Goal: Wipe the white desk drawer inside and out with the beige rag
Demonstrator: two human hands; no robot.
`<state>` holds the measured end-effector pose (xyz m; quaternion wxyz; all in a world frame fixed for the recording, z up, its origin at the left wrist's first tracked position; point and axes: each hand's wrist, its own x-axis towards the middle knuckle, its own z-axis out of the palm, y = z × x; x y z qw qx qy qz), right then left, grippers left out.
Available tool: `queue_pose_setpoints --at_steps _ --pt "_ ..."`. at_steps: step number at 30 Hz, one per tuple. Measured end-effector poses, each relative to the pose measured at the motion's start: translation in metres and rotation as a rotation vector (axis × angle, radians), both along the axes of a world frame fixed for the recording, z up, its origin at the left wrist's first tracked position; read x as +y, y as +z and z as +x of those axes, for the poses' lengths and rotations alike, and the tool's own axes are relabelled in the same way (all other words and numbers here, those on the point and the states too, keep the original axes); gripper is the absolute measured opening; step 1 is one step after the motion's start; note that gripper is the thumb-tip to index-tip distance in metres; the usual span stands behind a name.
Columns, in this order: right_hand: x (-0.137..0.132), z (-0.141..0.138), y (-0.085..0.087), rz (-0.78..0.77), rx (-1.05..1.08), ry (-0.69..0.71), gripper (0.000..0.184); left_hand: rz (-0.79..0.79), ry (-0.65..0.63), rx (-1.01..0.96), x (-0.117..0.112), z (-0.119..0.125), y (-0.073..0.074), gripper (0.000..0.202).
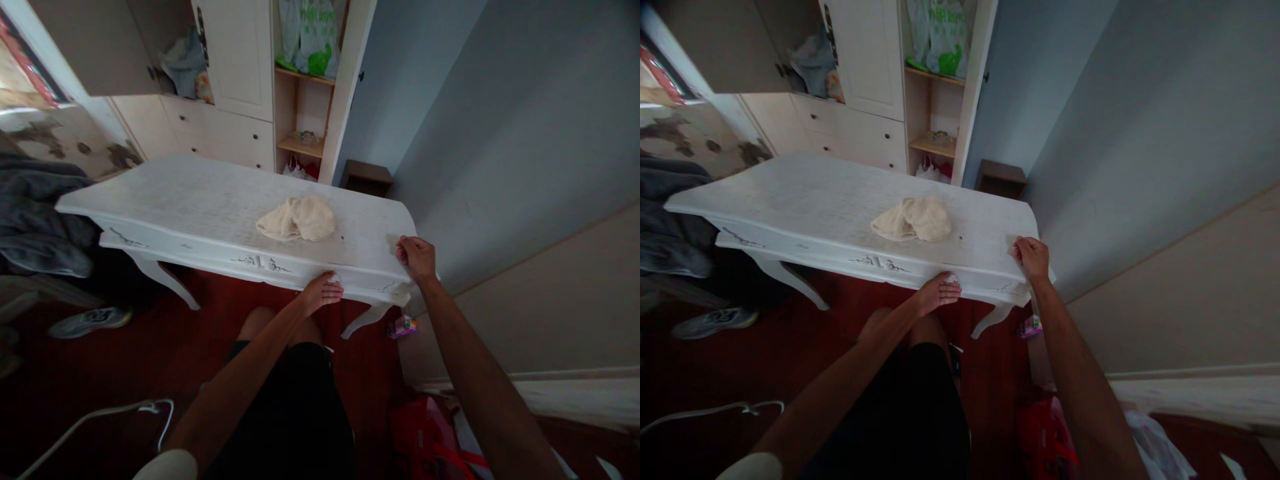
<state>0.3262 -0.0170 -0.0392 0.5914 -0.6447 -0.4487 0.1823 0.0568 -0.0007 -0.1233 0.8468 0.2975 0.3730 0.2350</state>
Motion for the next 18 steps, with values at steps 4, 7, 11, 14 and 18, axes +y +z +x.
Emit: queue_pose_setpoints --at_steps 4,7,11,14,18 --pt "-0.002 -0.005 0.005 0.012 0.050 -0.013 0.036 0.024 -0.015 -0.005 -0.016 -0.008 -0.004 0.037" --pt "-0.003 -0.009 0.008 0.012 0.062 -0.013 0.034 0.020 -0.029 0.000 -0.035 -0.016 -0.003 0.040" --pt "-0.004 -0.009 0.009 0.000 0.012 -0.025 0.033 -0.012 -0.034 0.026 -0.064 -0.026 0.001 0.040" --pt "-0.004 -0.007 0.008 -0.009 -0.002 -0.025 0.033 -0.010 -0.014 0.025 -0.085 -0.033 0.001 0.040" --pt "-0.005 -0.008 0.008 -0.023 -0.039 -0.021 0.035 0.000 0.004 -0.014 -0.112 -0.041 -0.003 0.045"
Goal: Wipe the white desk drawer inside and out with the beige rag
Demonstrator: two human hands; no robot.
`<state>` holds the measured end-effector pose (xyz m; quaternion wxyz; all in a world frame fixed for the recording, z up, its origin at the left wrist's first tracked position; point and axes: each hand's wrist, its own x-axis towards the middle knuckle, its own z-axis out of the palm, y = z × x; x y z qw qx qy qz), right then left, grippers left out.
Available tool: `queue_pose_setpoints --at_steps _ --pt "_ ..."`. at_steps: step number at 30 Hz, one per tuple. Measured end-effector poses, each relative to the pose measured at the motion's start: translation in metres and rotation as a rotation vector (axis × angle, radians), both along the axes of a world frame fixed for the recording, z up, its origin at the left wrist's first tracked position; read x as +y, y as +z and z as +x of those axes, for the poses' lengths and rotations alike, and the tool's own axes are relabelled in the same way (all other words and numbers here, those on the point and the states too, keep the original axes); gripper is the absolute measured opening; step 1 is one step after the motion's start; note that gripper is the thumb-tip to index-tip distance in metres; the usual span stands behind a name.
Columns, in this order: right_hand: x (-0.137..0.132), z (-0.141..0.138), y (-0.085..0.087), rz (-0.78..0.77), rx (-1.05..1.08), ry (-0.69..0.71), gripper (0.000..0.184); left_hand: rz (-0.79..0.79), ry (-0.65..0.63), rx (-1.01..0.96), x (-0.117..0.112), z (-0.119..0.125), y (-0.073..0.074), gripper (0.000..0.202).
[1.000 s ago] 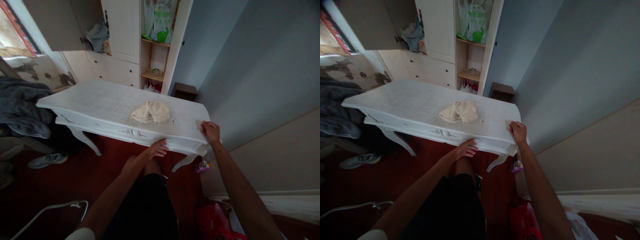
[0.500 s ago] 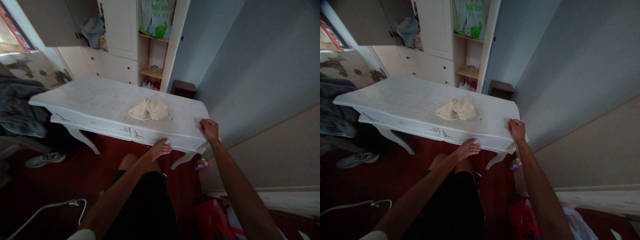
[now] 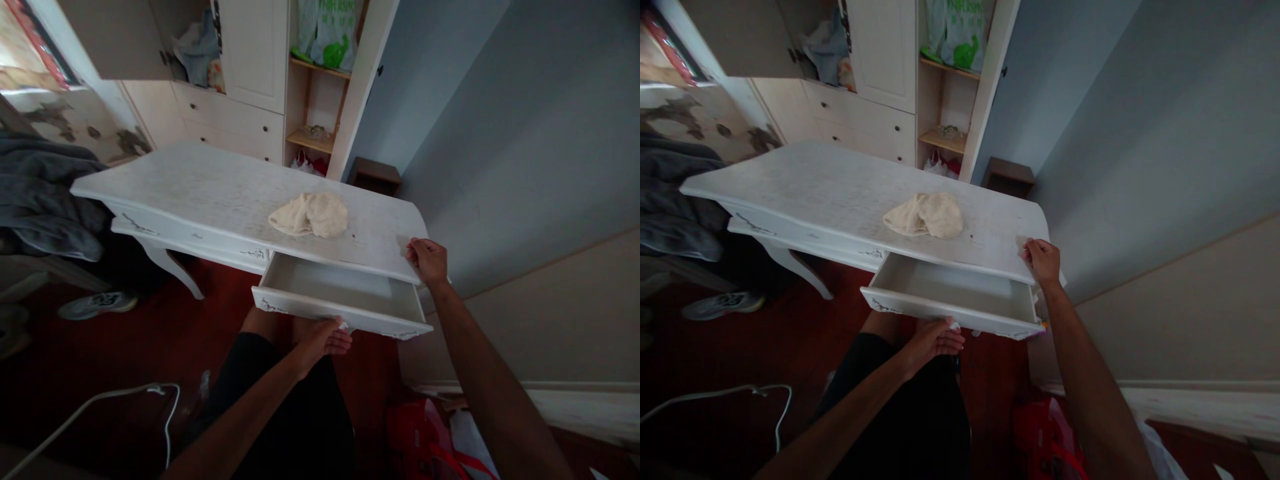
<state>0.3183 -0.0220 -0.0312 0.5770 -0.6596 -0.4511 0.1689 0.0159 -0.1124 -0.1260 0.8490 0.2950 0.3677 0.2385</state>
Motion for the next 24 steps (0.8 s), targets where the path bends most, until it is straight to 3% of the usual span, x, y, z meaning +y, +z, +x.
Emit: queue_pose_setpoints --at_steps 6,12,16,19,22,24 --pt "0.001 0.000 0.003 -0.033 -0.005 -0.025 0.035 -0.046 0.042 -0.032 -0.041 -0.011 -0.006 0.069" --pt "0.018 -0.016 0.010 -0.005 -0.061 0.036 0.041 -0.105 0.121 -0.036 -0.078 -0.018 -0.021 0.073" --pt "0.037 -0.070 0.032 0.145 -0.392 0.183 0.051 -0.083 0.143 -0.018 -0.099 -0.018 -0.032 0.077" --pt "0.052 -0.124 0.059 0.190 -0.768 0.366 0.072 -0.056 0.163 0.010 -0.114 -0.016 -0.039 0.079" --pt "0.073 -0.174 0.082 0.129 -1.119 0.500 0.096 -0.081 0.145 0.016 -0.123 -0.014 -0.047 0.082" --pt "0.092 -0.198 0.090 0.031 -1.237 0.575 0.112 -0.098 0.131 0.031 -0.125 -0.015 -0.052 0.081"
